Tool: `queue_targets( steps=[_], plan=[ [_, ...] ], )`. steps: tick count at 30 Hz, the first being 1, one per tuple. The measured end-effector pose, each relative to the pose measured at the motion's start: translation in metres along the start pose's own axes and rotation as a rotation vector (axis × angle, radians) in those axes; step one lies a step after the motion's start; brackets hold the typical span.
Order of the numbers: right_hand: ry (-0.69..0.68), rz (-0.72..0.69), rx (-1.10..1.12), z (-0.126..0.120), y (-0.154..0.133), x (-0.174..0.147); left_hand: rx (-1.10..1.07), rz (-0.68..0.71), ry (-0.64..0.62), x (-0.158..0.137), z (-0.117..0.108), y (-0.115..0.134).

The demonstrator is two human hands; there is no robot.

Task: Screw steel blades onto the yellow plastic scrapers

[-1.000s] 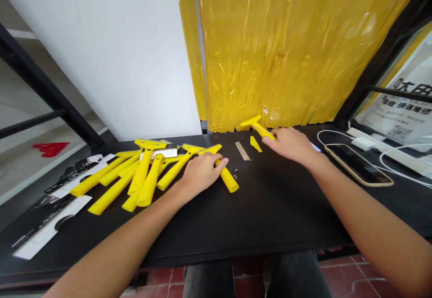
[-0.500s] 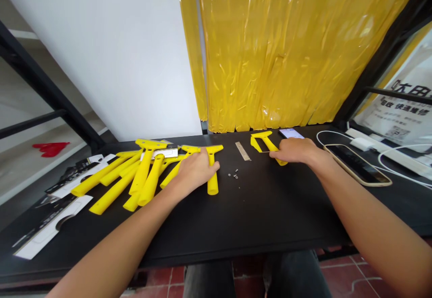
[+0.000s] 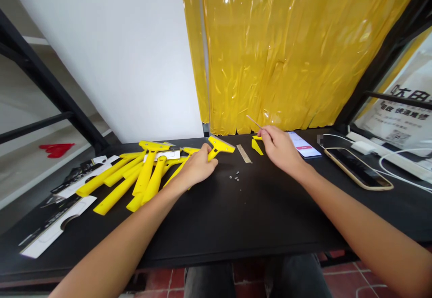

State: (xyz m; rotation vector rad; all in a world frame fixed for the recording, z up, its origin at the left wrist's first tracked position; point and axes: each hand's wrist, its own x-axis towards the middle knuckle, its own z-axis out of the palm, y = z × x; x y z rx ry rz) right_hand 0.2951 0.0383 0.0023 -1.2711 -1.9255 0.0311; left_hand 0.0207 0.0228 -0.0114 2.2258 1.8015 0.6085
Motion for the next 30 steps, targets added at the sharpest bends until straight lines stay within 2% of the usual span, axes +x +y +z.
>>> queue_targets(
  steps=[4, 8, 12, 15, 18, 20, 24, 30],
  plan=[
    [-0.087, -0.02, 0.05, -0.001, -0.022, -0.01, -0.127, 0.053, 0.11, 0.0, -0.002, 0.006],
    [-0.083, 0.027, 0.086, -0.003, -0.025, -0.011, -0.251, 0.129, 0.174, 0.0, -0.006, 0.009],
    [-0.034, 0.043, 0.184, 0.005, -0.021, -0.011, -0.476, 0.051, 0.183, 0.0, -0.008, 0.014],
    [-0.002, -0.007, 0.263, 0.009, -0.025, -0.014, -0.763, -0.045, 0.132, -0.003, -0.011, 0.022],
    [0.073, -0.108, 0.31, 0.008, -0.033, -0.019, -1.071, -0.097, -0.028, -0.006, -0.015, 0.03],
    [0.126, -0.178, 0.307, 0.008, -0.038, -0.022, -1.198, -0.135, -0.11, -0.006, -0.016, 0.032],
    [0.186, -0.245, 0.285, 0.008, -0.042, -0.025, -1.235, -0.183, -0.095, -0.006, -0.015, 0.032],
    [0.19, -0.234, 0.264, 0.007, -0.042, -0.024, -1.18, -0.14, -0.013, -0.007, -0.012, 0.033]
  ],
)
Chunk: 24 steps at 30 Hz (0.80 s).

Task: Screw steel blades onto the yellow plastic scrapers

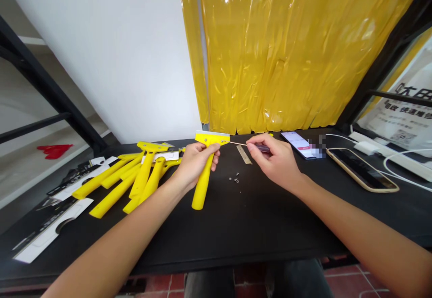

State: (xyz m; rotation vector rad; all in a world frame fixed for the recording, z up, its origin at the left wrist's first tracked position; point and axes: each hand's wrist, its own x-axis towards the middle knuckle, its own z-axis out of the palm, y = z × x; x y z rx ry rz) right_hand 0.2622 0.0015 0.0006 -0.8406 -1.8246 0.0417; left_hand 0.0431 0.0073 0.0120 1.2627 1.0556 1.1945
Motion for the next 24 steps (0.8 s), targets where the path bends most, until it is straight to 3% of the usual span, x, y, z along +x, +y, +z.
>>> queue_targets(
  steps=[5, 14, 18, 24],
  plan=[
    [-0.014, 0.025, -0.001, 0.0, -0.002, 0.0, 0.082, 0.114, 0.039, -0.001, 0.003, -0.001],
    [-0.084, 0.056, 0.028, -0.002, 0.001, 0.001, 0.078, 0.097, 0.042, 0.001, 0.001, -0.004],
    [-0.126, 0.063, 0.037, -0.003, 0.0, 0.002, 0.166, 0.16, 0.062, 0.001, 0.001, -0.007],
    [-0.256, 0.343, 0.027, -0.003, 0.006, 0.006, 0.465, 0.372, 0.216, -0.009, 0.003, -0.005]
  ],
)
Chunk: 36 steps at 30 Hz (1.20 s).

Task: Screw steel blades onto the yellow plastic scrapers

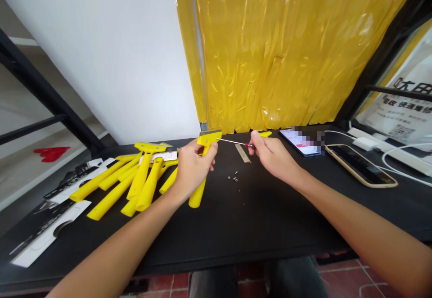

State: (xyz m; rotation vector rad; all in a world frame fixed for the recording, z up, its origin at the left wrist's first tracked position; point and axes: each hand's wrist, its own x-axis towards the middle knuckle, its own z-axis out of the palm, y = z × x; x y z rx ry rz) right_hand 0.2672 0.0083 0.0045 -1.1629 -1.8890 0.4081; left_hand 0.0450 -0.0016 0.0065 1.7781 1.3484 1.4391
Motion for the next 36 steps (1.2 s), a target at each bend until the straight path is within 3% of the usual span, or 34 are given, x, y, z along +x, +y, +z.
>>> queue_targets(
  steps=[4, 9, 13, 18, 21, 26, 30, 36],
  plan=[
    [-0.048, 0.035, -0.066, 0.002, 0.003, 0.003, 0.125, 0.076, -0.002, -0.001, -0.003, 0.001],
    [0.051, -0.165, -0.378, 0.006, 0.008, 0.001, 0.03, -0.123, -0.065, -0.001, -0.001, 0.001],
    [0.148, -0.329, -0.576, 0.007, 0.014, 0.001, -0.025, -0.202, -0.1, -0.002, 0.001, 0.002],
    [0.141, -0.463, -0.722, 0.008, 0.013, 0.0, -0.176, -0.333, -0.167, 0.005, 0.0, 0.0],
    [0.093, -0.434, -0.673, 0.009, 0.014, 0.001, -0.271, -0.44, -0.185, 0.008, 0.0, -0.005],
    [-0.02, -0.339, -0.363, 0.009, 0.019, 0.003, -0.303, -0.561, -0.274, 0.004, 0.01, -0.017],
    [-0.092, -0.279, -0.299, 0.01, 0.015, 0.0, -0.237, -0.551, -0.344, -0.003, 0.019, -0.023],
    [-0.063, -0.235, -0.27, 0.01, 0.008, -0.004, -0.316, -0.589, -0.314, -0.002, 0.023, -0.021]
  ],
)
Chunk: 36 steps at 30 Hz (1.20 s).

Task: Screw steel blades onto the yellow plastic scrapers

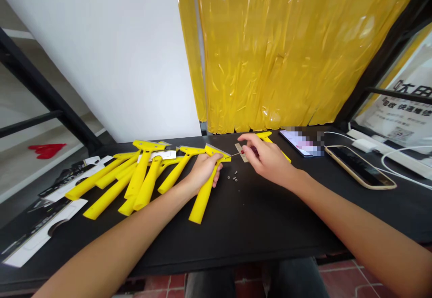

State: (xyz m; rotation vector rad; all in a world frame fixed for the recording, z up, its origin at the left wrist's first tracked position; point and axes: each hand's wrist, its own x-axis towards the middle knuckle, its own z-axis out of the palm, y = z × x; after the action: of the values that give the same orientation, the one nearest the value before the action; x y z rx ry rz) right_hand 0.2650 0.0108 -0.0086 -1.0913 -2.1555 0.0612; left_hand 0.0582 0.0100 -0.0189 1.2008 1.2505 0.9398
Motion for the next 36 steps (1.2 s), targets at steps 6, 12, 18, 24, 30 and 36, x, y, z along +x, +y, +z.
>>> queue_targets(
  steps=[6, 12, 18, 24, 30, 36],
  plan=[
    [0.031, -0.023, -0.065, 0.002, -0.005, -0.002, -0.099, -0.009, 0.012, 0.003, 0.0, 0.0],
    [0.008, 0.009, 0.058, 0.002, -0.003, 0.001, -0.181, -0.019, -0.008, 0.008, -0.001, -0.005],
    [-0.002, 0.038, 0.041, 0.002, -0.001, 0.0, -0.156, -0.014, 0.004, 0.004, 0.002, -0.002],
    [0.057, 0.043, 0.125, 0.003, 0.003, 0.003, -0.105, -0.049, -0.006, 0.0, 0.005, 0.001],
    [-0.036, 0.084, 0.092, 0.002, 0.007, 0.003, -0.149, -0.036, 0.007, 0.003, 0.003, -0.002],
    [0.078, 0.042, 0.112, 0.0, -0.002, 0.002, -0.079, -0.059, -0.014, -0.002, 0.006, 0.002]
  ],
)
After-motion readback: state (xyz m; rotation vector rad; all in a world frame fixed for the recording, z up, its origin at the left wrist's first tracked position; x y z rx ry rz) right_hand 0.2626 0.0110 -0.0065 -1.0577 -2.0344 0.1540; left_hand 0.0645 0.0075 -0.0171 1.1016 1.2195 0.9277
